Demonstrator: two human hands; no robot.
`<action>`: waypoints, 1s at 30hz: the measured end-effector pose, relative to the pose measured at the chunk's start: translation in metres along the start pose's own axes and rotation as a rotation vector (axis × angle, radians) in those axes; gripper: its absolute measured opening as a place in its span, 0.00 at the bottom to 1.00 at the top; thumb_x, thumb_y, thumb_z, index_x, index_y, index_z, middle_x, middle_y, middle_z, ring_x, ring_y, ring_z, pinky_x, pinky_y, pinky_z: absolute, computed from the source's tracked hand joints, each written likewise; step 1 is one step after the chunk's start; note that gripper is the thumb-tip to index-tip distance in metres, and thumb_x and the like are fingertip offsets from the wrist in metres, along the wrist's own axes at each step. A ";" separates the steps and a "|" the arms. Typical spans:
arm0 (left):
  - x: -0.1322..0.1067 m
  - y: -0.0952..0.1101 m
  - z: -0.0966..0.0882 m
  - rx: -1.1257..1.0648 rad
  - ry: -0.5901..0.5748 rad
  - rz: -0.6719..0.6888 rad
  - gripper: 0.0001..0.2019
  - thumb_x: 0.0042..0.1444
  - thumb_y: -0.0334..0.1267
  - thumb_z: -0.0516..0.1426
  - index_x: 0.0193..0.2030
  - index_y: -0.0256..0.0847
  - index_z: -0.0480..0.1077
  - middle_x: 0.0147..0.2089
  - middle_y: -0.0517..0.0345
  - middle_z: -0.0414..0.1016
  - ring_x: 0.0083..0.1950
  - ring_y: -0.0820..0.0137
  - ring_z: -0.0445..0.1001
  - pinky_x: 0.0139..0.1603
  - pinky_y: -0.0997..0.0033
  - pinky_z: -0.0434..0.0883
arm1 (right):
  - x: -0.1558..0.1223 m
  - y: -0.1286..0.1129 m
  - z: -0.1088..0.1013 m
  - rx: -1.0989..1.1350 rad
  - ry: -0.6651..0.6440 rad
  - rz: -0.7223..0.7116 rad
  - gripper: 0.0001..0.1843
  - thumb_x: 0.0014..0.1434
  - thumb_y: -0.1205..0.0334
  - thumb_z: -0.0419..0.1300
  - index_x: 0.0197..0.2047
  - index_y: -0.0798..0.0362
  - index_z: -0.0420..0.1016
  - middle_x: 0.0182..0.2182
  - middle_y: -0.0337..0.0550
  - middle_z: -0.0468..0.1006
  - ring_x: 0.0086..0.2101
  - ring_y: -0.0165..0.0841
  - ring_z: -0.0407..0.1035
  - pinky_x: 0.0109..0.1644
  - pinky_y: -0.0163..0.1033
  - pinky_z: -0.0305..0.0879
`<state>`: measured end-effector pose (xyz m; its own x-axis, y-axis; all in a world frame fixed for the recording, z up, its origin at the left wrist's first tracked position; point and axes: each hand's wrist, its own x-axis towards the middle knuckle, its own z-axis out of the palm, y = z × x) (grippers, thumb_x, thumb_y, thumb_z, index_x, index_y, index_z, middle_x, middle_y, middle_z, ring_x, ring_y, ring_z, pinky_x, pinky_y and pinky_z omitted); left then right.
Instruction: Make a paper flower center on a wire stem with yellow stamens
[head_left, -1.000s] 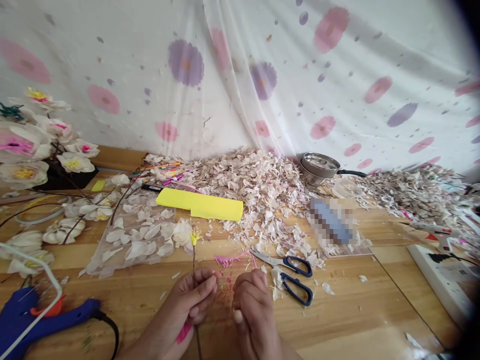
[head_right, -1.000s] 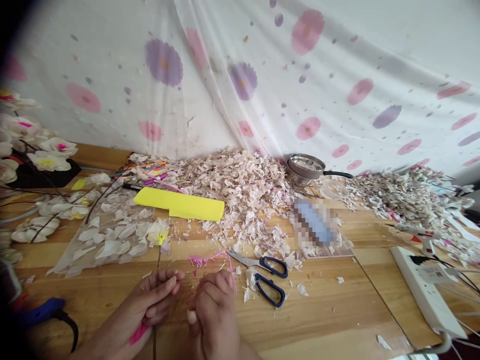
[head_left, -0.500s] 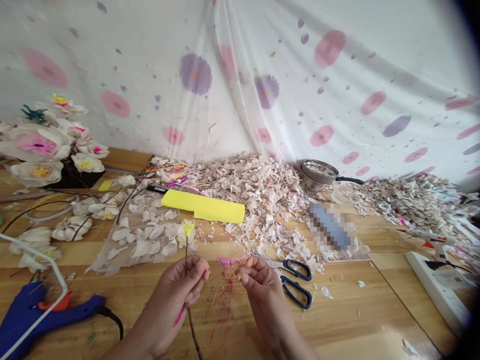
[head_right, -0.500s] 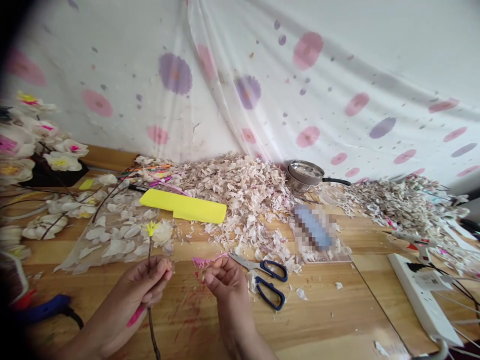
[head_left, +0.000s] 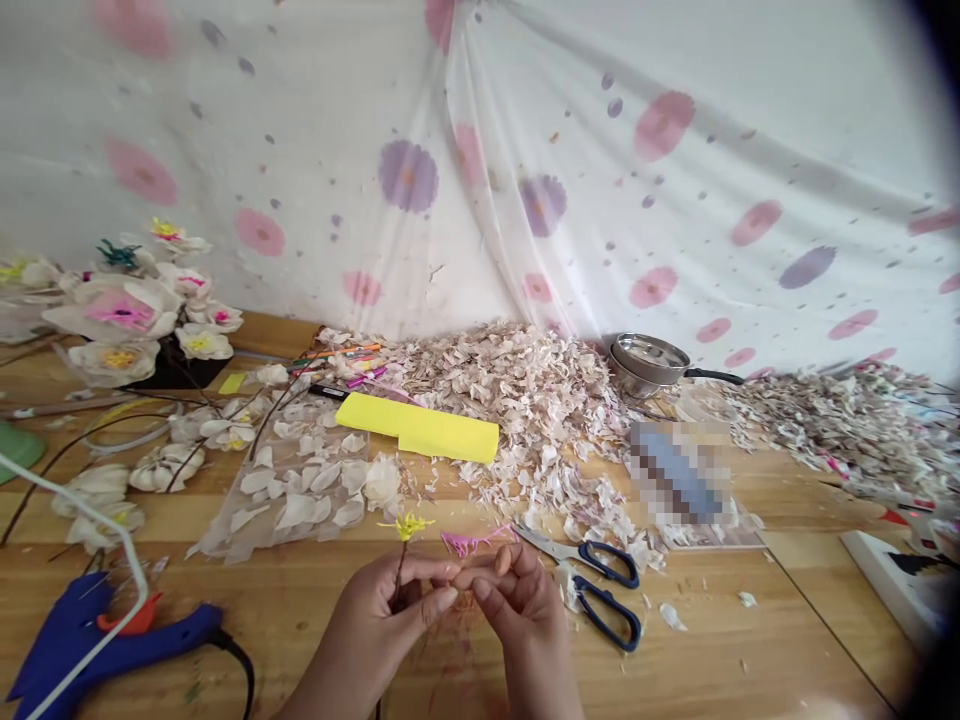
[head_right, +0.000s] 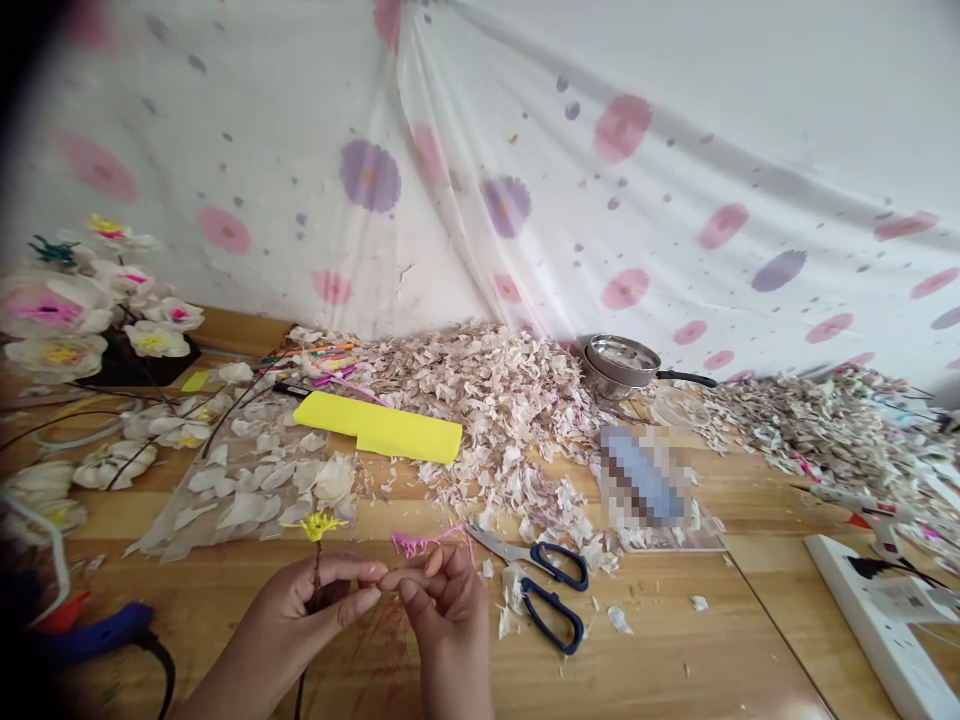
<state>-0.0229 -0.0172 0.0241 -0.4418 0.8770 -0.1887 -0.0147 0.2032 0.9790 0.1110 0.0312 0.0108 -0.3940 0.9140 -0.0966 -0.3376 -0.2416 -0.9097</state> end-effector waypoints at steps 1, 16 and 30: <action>0.000 0.002 0.000 -0.011 0.018 0.010 0.09 0.36 0.45 0.68 0.25 0.45 0.80 0.31 0.48 0.80 0.32 0.58 0.74 0.34 0.66 0.69 | -0.001 0.001 0.000 0.004 -0.006 -0.003 0.18 0.51 0.54 0.67 0.31 0.48 0.60 0.26 0.39 0.81 0.33 0.38 0.77 0.42 0.41 0.68; -0.002 -0.003 0.005 -0.322 0.012 -0.210 0.24 0.34 0.58 0.68 0.27 0.37 0.74 0.23 0.60 0.67 0.22 0.76 0.57 0.22 0.77 0.55 | -0.015 0.020 -0.009 -0.281 0.018 -0.331 0.12 0.58 0.55 0.62 0.27 0.50 0.69 0.33 0.44 0.79 0.35 0.36 0.77 0.40 0.38 0.72; -0.004 0.002 0.007 -0.568 -0.150 -0.525 0.25 0.33 0.55 0.70 0.27 0.34 0.72 0.20 0.67 0.58 0.19 0.85 0.41 0.18 0.81 0.39 | -0.008 0.000 -0.021 -0.521 -0.060 -0.471 0.03 0.56 0.64 0.61 0.33 0.49 0.69 0.29 0.38 0.71 0.33 0.32 0.67 0.38 0.34 0.65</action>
<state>-0.0150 -0.0168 0.0259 -0.1249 0.7855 -0.6061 -0.6618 0.3892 0.6408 0.1320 0.0309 0.0028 -0.3579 0.8597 0.3644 -0.0370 0.3769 -0.9255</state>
